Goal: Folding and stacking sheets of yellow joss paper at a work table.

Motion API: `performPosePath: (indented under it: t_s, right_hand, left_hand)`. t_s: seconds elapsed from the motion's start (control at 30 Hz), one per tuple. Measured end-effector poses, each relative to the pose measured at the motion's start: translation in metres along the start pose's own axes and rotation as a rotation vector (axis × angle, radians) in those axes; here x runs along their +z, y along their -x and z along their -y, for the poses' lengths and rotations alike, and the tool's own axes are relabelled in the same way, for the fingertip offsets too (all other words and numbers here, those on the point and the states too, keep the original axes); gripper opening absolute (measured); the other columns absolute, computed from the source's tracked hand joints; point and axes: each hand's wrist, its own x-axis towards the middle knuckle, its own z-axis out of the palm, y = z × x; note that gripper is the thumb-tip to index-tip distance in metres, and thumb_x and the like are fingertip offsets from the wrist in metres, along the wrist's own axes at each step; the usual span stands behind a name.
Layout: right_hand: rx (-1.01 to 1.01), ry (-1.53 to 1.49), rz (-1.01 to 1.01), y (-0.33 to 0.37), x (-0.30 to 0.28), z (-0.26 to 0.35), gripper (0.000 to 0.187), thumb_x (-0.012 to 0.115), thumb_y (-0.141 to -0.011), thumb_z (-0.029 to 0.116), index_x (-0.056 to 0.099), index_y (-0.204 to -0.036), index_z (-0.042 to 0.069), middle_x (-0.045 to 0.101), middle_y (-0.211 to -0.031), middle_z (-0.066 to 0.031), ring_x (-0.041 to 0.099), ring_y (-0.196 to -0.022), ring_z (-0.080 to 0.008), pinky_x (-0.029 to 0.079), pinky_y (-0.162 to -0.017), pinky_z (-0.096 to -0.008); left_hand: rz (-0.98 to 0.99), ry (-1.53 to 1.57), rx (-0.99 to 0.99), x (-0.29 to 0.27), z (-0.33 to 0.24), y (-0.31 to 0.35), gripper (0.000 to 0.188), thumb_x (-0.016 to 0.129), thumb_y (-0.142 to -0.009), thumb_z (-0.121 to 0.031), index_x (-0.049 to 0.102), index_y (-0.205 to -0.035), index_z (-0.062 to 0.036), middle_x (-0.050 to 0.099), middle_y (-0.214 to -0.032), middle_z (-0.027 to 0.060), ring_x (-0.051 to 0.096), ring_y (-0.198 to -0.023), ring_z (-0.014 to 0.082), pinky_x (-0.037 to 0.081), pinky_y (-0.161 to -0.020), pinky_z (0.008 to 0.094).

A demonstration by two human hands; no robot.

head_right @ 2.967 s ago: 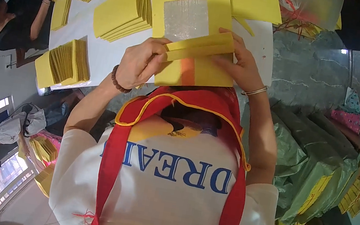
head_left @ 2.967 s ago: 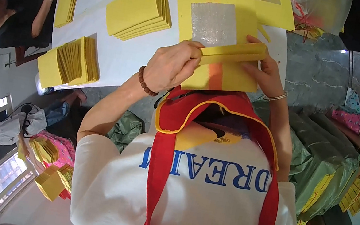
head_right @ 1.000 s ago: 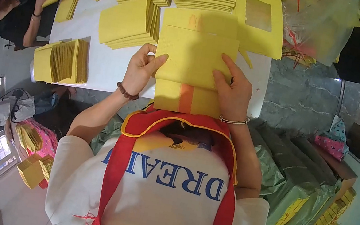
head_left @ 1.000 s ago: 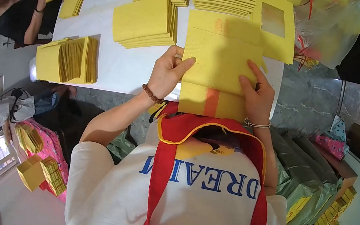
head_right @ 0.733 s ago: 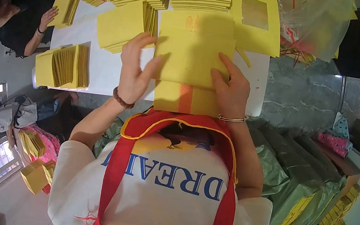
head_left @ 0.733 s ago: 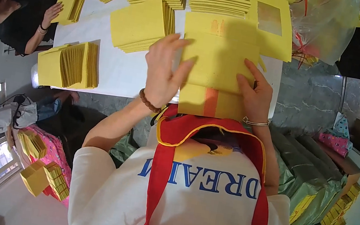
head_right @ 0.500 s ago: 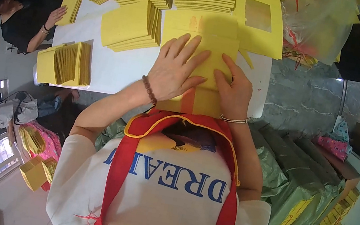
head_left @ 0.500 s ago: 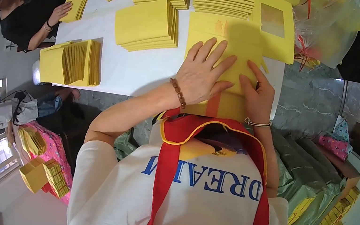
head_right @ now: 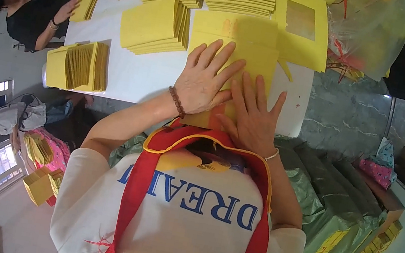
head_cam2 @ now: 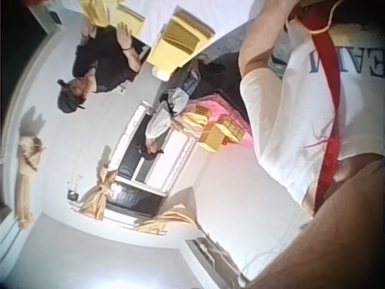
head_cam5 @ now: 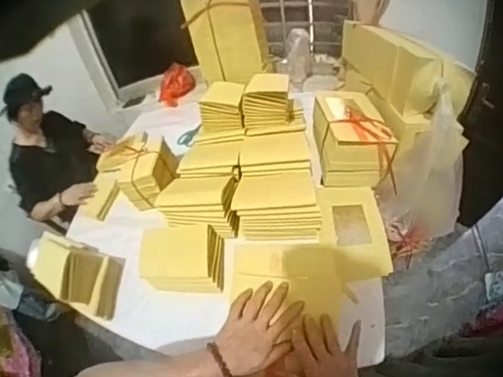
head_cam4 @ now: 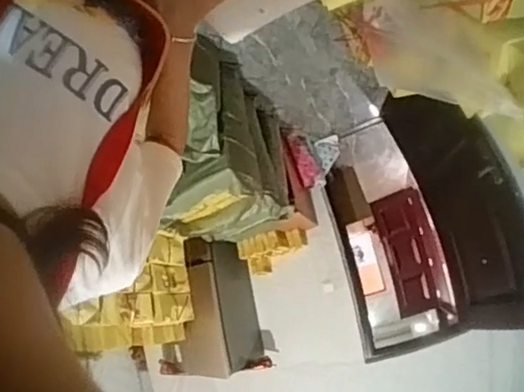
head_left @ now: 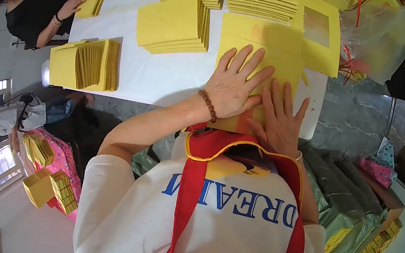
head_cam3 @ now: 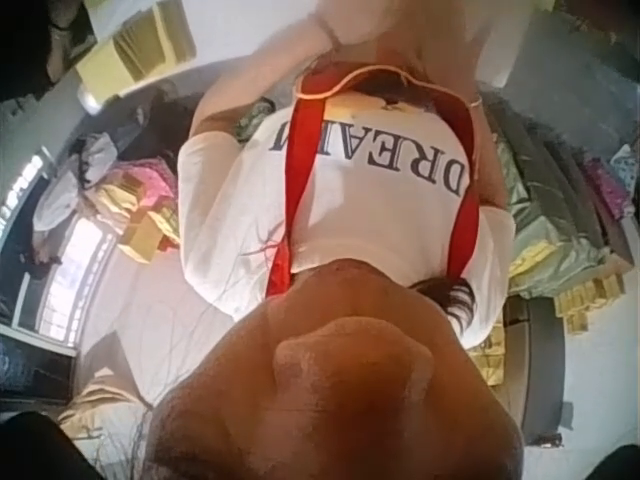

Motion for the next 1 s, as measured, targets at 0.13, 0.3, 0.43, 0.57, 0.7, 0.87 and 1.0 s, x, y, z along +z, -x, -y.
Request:
performPosePath:
  t_s: [0.13, 0.3, 0.43, 0.57, 0.7, 0.87, 1.0]
  right_hand:
    - [0.010, -0.013, 0.004, 0.002, 0.004, 0.001, 0.073, 0.045, -0.083, 0.061, 0.038, -0.138, 0.014, 0.025, -0.147, -0.0137, 0.020, -0.137, -0.0329, 0.009, -0.098, -0.0703]
    - [-0.027, 0.035, -0.040, 0.003, 0.010, 0.000, 0.077, 0.045, -0.082, 0.063, 0.036, -0.139, 0.013, 0.022, -0.149, -0.0139, 0.017, -0.138, -0.0342, 0.009, -0.097, -0.0712]
    - [0.004, -0.139, 0.026, -0.002, -0.003, -0.002, 0.065, 0.050, -0.087, 0.047, 0.037, -0.138, 0.008, 0.027, -0.147, -0.0138, 0.019, -0.137, -0.0346, 0.016, -0.103, -0.0620]
    - [0.185, -1.077, -0.081, 0.004, -0.005, -0.017, 0.049, 0.050, -0.091, 0.022, 0.041, -0.134, 0.003, 0.037, -0.142, -0.0130, 0.026, -0.135, -0.0298, 0.021, -0.108, -0.0449]
    - [0.306, -1.243, -0.315, 0.003, -0.022, -0.013, 0.042, 0.045, -0.090, 0.008, 0.045, -0.131, -0.001, 0.045, -0.136, -0.0118, 0.036, -0.130, -0.0204, 0.024, -0.107, -0.0317]
    - [0.374, -1.180, -0.429, 0.012, -0.020, -0.020, 0.036, 0.042, -0.095, 0.012, 0.048, -0.129, 0.001, 0.050, -0.132, -0.0114, 0.042, -0.125, -0.0191, 0.030, -0.104, -0.0316]
    - [0.437, -1.244, -0.420, 0.019, -0.004, -0.026, 0.033, 0.044, -0.095, 0.012, 0.052, -0.125, 0.001, 0.055, -0.125, -0.0109, 0.048, -0.119, -0.0186, 0.035, -0.101, -0.0309]
  left_hand:
    - [-0.040, 0.117, 0.066, -0.006, 0.008, 0.002, 0.062, 0.064, -0.076, -0.033, 0.045, -0.130, -0.0107, 0.034, -0.139, 0.0175, 0.031, -0.126, 0.0360, 0.025, -0.100, 0.0507]
    - [0.068, 0.191, 0.209, -0.018, 0.012, 0.009, 0.062, 0.066, -0.075, -0.029, 0.046, -0.129, -0.0072, 0.038, -0.135, 0.0164, 0.036, -0.119, 0.0345, 0.030, -0.095, 0.0470]
    - [0.062, -0.073, 0.312, -0.015, 0.007, 0.010, 0.060, 0.062, -0.077, -0.027, 0.044, -0.130, -0.0047, 0.046, -0.126, 0.0195, 0.045, -0.109, 0.0334, 0.038, -0.089, 0.0399]
    - [0.009, -0.290, 0.274, -0.019, -0.011, 0.007, 0.060, 0.060, -0.073, -0.022, 0.046, -0.127, -0.0008, 0.051, -0.118, 0.0225, 0.050, -0.103, 0.0322, 0.042, -0.084, 0.0381]
    - [-0.106, -0.280, 0.198, -0.005, -0.005, 0.007, 0.059, 0.059, -0.068, -0.016, 0.049, -0.123, 0.0026, 0.053, -0.118, 0.0199, 0.051, -0.104, 0.0305, 0.043, -0.084, 0.0367]
    - [-0.394, -0.095, 0.196, -0.049, 0.029, 0.010, 0.050, 0.055, -0.068, -0.006, 0.053, -0.117, 0.0021, 0.058, -0.114, 0.0154, 0.054, -0.101, 0.0260, 0.044, -0.081, 0.0358]
    - [-0.468, -0.398, -0.019, -0.059, 0.092, 0.031, 0.052, 0.054, -0.071, -0.002, 0.055, -0.122, -0.0088, 0.061, -0.114, 0.0068, 0.055, -0.101, 0.0226, 0.041, -0.083, 0.0371]
